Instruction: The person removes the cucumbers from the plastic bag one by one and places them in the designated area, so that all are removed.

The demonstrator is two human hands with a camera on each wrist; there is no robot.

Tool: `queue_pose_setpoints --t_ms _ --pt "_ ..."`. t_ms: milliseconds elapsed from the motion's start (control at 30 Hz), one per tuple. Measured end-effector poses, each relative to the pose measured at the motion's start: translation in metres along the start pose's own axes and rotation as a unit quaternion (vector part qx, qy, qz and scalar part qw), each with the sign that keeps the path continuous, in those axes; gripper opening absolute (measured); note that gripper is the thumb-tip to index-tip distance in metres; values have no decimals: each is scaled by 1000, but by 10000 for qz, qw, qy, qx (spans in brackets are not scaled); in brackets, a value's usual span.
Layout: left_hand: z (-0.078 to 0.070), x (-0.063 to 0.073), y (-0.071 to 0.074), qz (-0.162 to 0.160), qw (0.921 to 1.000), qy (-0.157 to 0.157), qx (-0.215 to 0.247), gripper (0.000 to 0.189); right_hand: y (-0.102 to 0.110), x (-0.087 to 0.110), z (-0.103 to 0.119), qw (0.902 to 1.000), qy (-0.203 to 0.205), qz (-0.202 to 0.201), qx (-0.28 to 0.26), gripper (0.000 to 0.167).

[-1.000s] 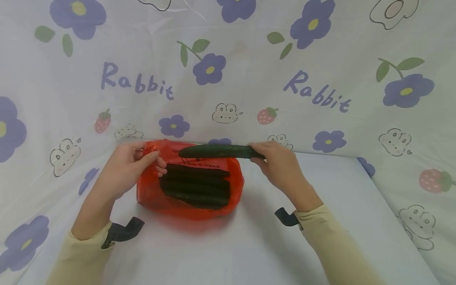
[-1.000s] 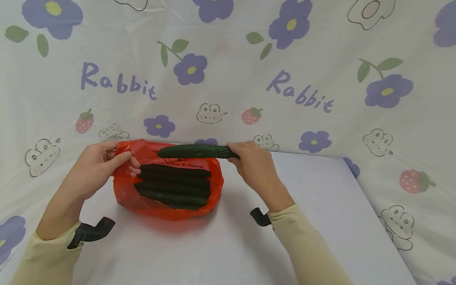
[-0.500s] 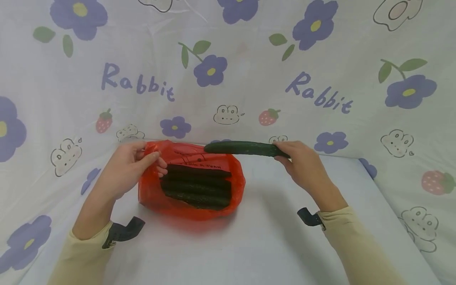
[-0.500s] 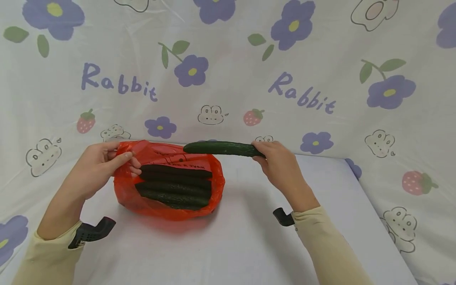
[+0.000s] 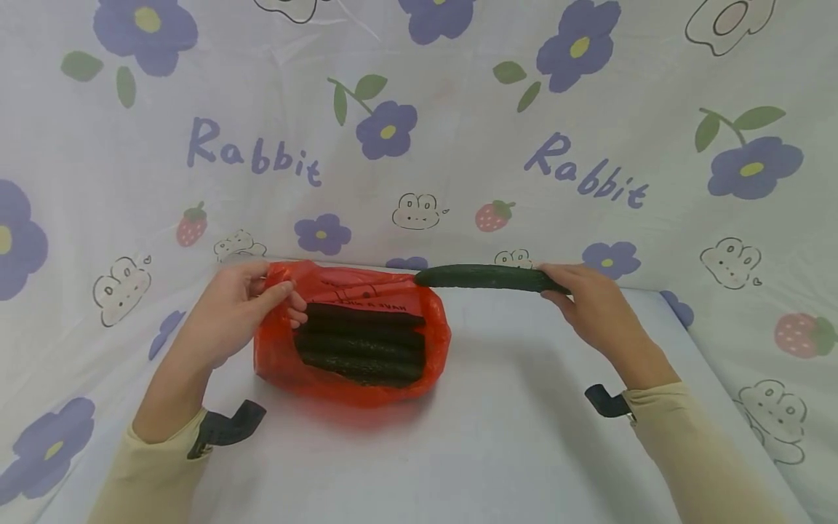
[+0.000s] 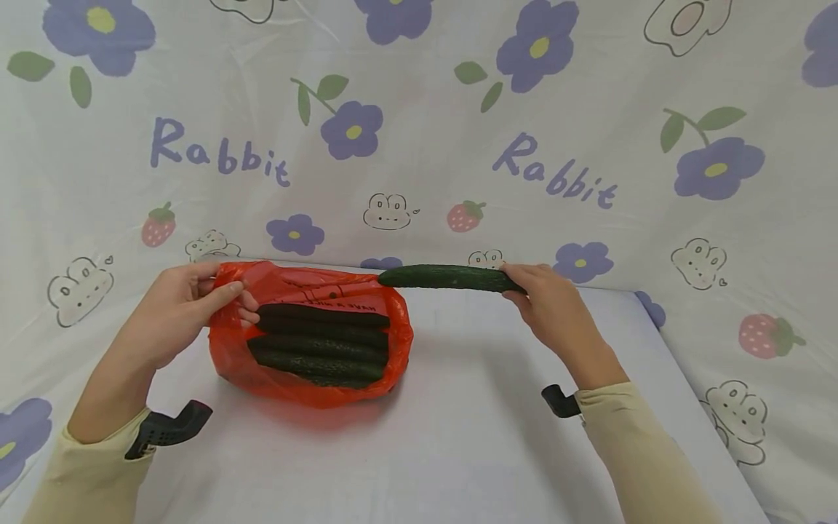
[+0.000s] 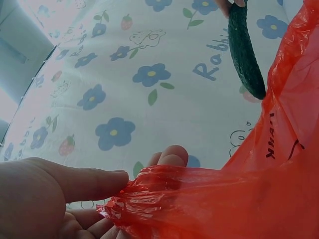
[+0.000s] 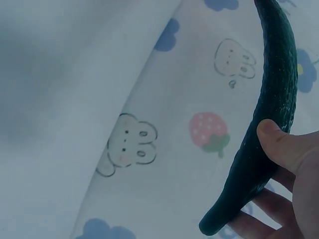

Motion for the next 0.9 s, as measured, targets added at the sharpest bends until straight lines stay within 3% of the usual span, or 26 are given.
queue_pose_setpoints --t_ms 300,633,900 --pt "1 2 3 20 10000 67 -14 19 1 12 -23 10000 -24 33 -11 44" --pt "0 3 3 14 10000 53 -23 19 -18 18 -54 9975 -134 693 58 38" --pt "1 2 3 23 9998 89 -184 19 -31 26 -76 9954 -66 954 85 38"
Point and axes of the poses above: each hand's wrist, its own x-axis away from the middle knuckle, its own y-axis out of the back of the hand, z = x × y, the point moved 7 cm from there along -x, towards the middle knuckle, and after that the axes turned 3 degrees about -x, right-handed, at the moved point
